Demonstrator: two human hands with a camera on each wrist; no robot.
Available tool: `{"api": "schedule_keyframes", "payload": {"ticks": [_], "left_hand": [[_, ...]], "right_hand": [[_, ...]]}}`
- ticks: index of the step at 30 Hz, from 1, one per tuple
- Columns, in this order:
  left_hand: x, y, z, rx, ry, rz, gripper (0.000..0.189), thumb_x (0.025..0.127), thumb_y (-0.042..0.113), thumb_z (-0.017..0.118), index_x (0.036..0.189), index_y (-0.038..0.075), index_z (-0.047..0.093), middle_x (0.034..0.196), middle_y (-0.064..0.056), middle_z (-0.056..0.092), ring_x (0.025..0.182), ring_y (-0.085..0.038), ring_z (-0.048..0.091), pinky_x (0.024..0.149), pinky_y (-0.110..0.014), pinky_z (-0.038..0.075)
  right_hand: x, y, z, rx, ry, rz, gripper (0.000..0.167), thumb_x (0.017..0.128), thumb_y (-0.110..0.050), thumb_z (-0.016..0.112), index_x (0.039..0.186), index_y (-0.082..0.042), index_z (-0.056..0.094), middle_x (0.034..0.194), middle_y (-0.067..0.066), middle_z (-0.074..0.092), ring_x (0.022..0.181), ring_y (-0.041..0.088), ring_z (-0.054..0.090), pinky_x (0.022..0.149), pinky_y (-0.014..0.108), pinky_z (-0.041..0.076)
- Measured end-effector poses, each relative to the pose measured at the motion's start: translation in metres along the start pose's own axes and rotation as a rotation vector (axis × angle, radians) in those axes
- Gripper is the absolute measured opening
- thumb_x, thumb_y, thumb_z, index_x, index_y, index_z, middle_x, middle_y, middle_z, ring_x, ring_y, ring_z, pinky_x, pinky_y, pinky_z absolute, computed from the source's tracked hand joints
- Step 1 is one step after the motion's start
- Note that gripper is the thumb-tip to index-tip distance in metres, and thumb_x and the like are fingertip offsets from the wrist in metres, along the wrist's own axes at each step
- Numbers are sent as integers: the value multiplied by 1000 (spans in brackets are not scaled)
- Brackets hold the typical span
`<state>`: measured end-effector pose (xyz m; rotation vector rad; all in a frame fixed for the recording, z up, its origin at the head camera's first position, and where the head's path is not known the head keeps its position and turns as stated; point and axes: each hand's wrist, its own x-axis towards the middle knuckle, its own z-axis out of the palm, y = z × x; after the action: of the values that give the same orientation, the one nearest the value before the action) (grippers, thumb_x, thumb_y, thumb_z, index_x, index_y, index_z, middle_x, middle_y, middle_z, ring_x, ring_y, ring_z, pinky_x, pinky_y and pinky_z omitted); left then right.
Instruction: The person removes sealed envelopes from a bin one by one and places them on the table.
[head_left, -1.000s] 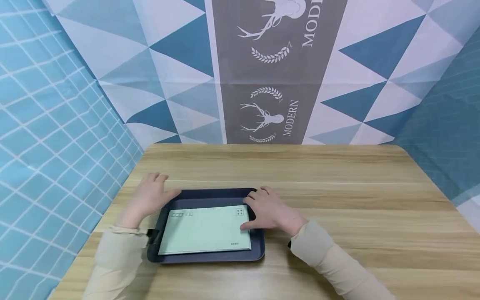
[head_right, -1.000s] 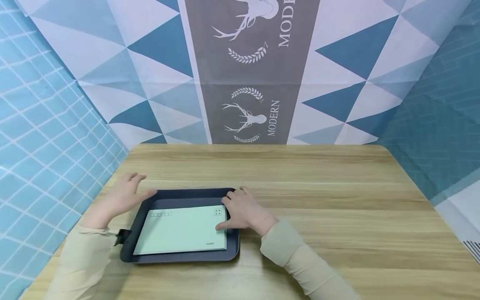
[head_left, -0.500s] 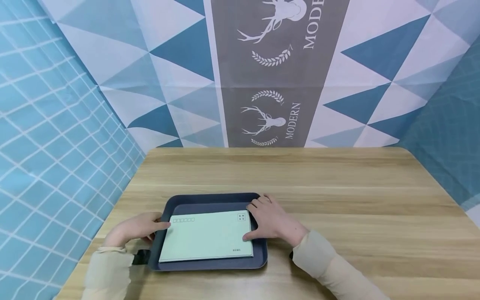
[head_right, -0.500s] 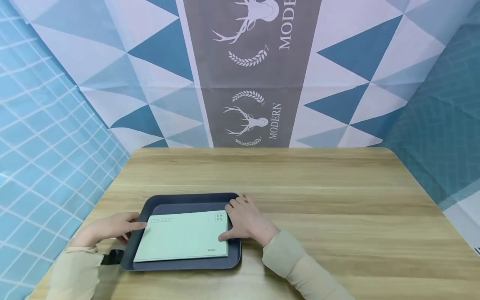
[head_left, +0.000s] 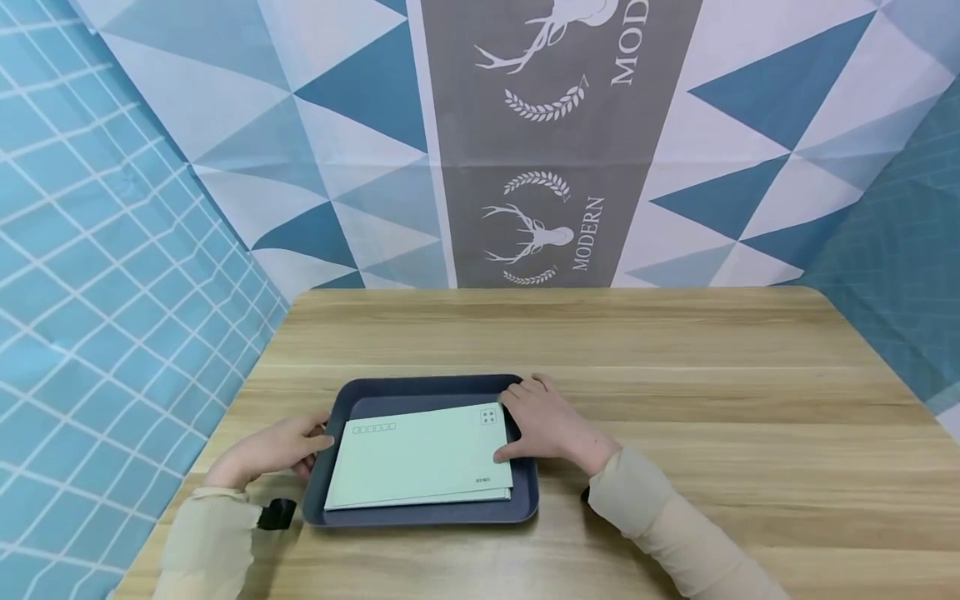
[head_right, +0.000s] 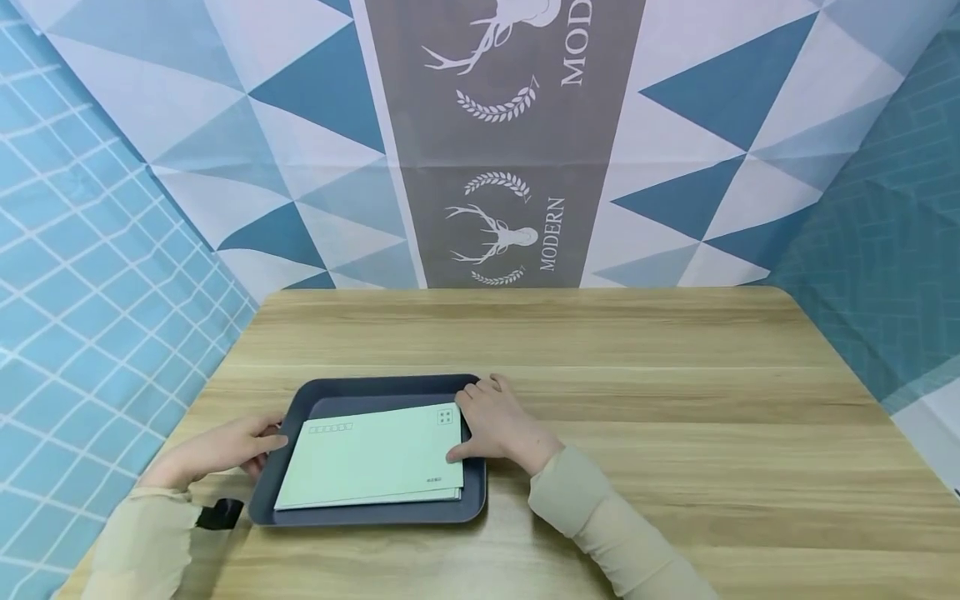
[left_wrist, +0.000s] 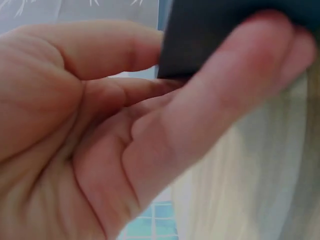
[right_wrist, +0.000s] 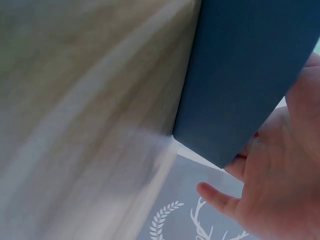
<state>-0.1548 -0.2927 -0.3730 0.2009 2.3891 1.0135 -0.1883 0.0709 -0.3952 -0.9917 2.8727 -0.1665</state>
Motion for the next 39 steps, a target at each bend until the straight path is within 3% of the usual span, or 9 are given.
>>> {"api": "schedule_keyframes", "payload": {"ticks": [7,13,17,20,24,27,33,35,39], "left_hand": [[5,-9,-3,-63,12,20,55,95,22,46,134,-15,30,86,-10,61,72,-21,60,60,-32,54],[4,-19,1,-143,6,15,67,95,31,45,139,-13,19,81,-12,58,72,-21,58,64,-33,54],[3,-24,4,-201,-44,14,72,95,30,48,142,-9,9,107,-26,52,80,-22,59,67,-35,54],[3,-28,6,-218,-54,37,75,92,26,52,142,-8,7,129,-33,38,90,-23,59,69,-36,53],[2,-33,7,-238,-40,58,74,92,23,53,142,-8,8,130,-36,34,92,-23,58,68,-37,53],[3,-37,9,-253,-23,55,75,92,23,53,142,-9,7,131,-36,33,90,-23,58,67,-37,53],[2,-39,8,-249,1,47,75,91,23,54,142,-9,8,132,-35,33,87,-19,57,67,-35,53],[1,-40,8,-251,2,48,75,91,22,54,142,-9,9,131,-35,34,86,-18,57,67,-35,53],[0,-39,9,-262,-5,47,75,91,22,54,142,-9,8,132,-36,32,86,-19,58,67,-35,53]], "right_hand": [[2,4,1,82,8,21,84,69,-61,66,128,-5,46,125,6,50,120,22,44,109,45,21],[-1,4,0,238,41,43,83,67,-48,76,126,-3,40,122,8,50,112,19,50,108,45,21],[-1,3,-2,338,64,50,80,68,-38,78,125,-1,36,121,11,51,106,17,55,108,46,21],[0,3,-3,375,82,51,77,70,-34,77,125,-1,33,121,12,52,104,17,56,110,45,18],[1,3,-4,432,120,38,72,72,-28,76,123,-3,33,108,6,55,100,18,55,112,44,13],[1,2,-2,510,158,48,70,73,-21,76,125,-4,31,96,0,60,100,20,53,110,45,16],[3,6,-1,678,188,70,78,77,-9,71,136,-4,20,84,-6,63,85,15,56,83,34,43],[3,8,-1,708,199,79,79,78,-7,69,138,-3,18,81,-5,60,76,10,54,75,29,44],[4,12,-2,724,236,100,69,79,-6,68,134,1,27,80,-2,60,74,9,53,72,27,45]]}}
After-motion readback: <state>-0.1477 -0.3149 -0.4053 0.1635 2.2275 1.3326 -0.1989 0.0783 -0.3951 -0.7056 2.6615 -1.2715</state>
